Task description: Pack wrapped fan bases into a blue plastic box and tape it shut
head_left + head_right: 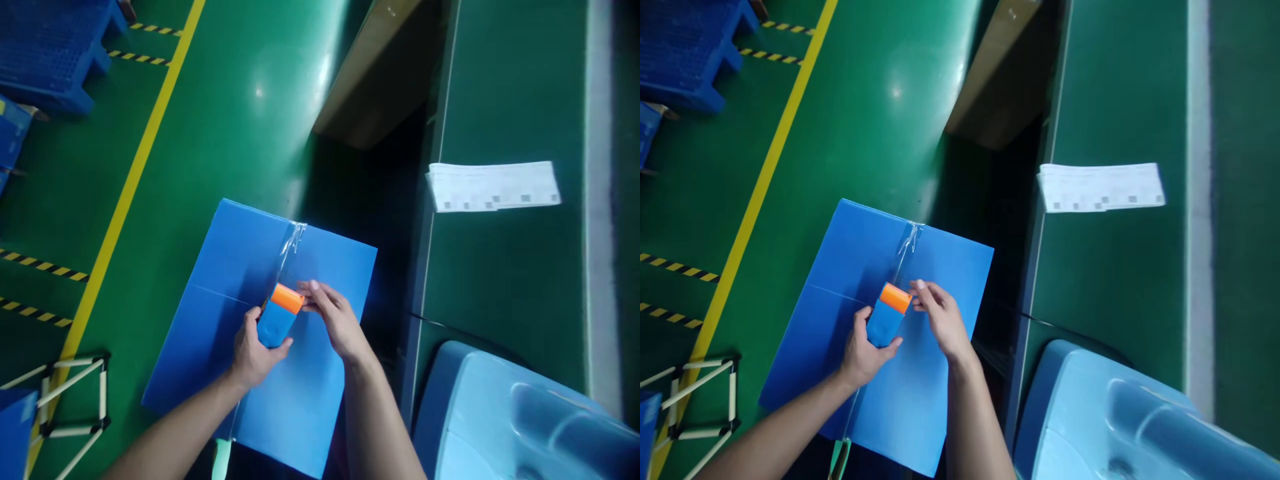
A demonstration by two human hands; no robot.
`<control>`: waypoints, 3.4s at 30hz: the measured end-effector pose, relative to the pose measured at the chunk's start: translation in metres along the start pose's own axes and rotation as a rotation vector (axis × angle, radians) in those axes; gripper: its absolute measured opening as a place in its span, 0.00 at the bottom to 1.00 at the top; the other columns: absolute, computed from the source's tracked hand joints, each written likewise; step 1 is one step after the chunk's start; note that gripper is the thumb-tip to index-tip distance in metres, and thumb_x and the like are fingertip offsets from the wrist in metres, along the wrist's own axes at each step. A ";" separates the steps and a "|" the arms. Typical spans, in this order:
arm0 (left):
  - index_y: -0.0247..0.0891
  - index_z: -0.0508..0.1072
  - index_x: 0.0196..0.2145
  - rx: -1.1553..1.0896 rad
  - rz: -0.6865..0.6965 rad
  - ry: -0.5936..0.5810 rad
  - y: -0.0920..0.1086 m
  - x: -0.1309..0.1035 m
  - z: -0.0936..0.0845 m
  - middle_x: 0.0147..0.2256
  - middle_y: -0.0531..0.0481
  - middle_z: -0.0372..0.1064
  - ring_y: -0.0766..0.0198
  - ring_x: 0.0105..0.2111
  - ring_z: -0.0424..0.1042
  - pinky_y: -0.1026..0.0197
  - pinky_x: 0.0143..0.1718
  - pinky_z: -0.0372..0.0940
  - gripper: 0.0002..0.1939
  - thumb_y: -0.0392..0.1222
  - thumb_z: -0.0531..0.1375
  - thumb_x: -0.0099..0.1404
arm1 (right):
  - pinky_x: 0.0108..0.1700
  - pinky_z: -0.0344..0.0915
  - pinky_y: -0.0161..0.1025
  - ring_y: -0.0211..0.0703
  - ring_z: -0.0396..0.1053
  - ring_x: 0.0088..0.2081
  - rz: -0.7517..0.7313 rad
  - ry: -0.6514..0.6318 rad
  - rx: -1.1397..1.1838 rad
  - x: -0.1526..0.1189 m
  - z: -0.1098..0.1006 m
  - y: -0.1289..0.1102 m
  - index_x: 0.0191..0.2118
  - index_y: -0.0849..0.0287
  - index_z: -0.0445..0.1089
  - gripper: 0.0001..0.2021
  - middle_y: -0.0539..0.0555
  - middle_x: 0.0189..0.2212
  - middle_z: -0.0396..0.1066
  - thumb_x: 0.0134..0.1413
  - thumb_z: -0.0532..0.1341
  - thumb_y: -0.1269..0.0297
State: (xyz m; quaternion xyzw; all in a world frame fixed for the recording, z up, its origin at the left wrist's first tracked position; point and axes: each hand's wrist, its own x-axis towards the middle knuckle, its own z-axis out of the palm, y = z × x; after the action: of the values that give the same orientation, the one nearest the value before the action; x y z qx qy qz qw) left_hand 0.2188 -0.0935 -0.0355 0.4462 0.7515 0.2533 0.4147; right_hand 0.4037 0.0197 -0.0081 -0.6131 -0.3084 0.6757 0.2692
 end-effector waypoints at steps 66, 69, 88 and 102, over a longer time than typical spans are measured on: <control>0.55 0.61 0.75 0.390 -0.018 -0.256 0.143 0.119 0.006 0.59 0.46 0.81 0.43 0.54 0.82 0.46 0.56 0.75 0.38 0.52 0.65 0.70 | 0.58 0.71 0.49 0.63 0.76 0.59 0.044 -0.256 -1.269 0.223 0.013 -0.105 0.58 0.58 0.81 0.38 0.64 0.60 0.77 0.74 0.49 0.31; 0.55 0.61 0.75 0.410 -0.041 -0.282 0.129 0.078 -0.007 0.60 0.47 0.80 0.43 0.55 0.82 0.45 0.56 0.75 0.38 0.51 0.64 0.71 | 0.59 0.70 0.55 0.70 0.74 0.61 -0.033 -0.190 -1.292 0.215 0.014 -0.094 0.57 0.52 0.82 0.41 0.64 0.58 0.79 0.71 0.44 0.26; 0.54 0.61 0.75 0.448 -0.319 -0.371 0.048 -0.083 -0.054 0.68 0.51 0.72 0.46 0.63 0.76 0.43 0.65 0.71 0.39 0.46 0.60 0.69 | 0.58 0.70 0.60 0.70 0.75 0.59 -0.114 0.037 -1.353 0.211 0.020 -0.071 0.58 0.49 0.82 0.47 0.66 0.55 0.80 0.66 0.41 0.20; 0.55 0.62 0.74 0.513 -0.259 -0.365 0.036 -0.065 -0.049 0.51 0.44 0.84 0.40 0.51 0.83 0.45 0.53 0.74 0.37 0.50 0.62 0.70 | 0.79 0.26 0.70 0.65 0.30 0.81 -0.556 0.356 -1.362 0.136 0.063 0.021 0.82 0.73 0.38 0.42 0.68 0.82 0.32 0.78 0.33 0.43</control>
State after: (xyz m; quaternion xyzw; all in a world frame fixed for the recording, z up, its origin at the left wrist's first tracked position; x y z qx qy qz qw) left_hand 0.2107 -0.1346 0.0428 0.4749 0.7545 -0.0826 0.4453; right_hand 0.3271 0.1012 -0.1099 -0.6435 -0.7527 0.1339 0.0373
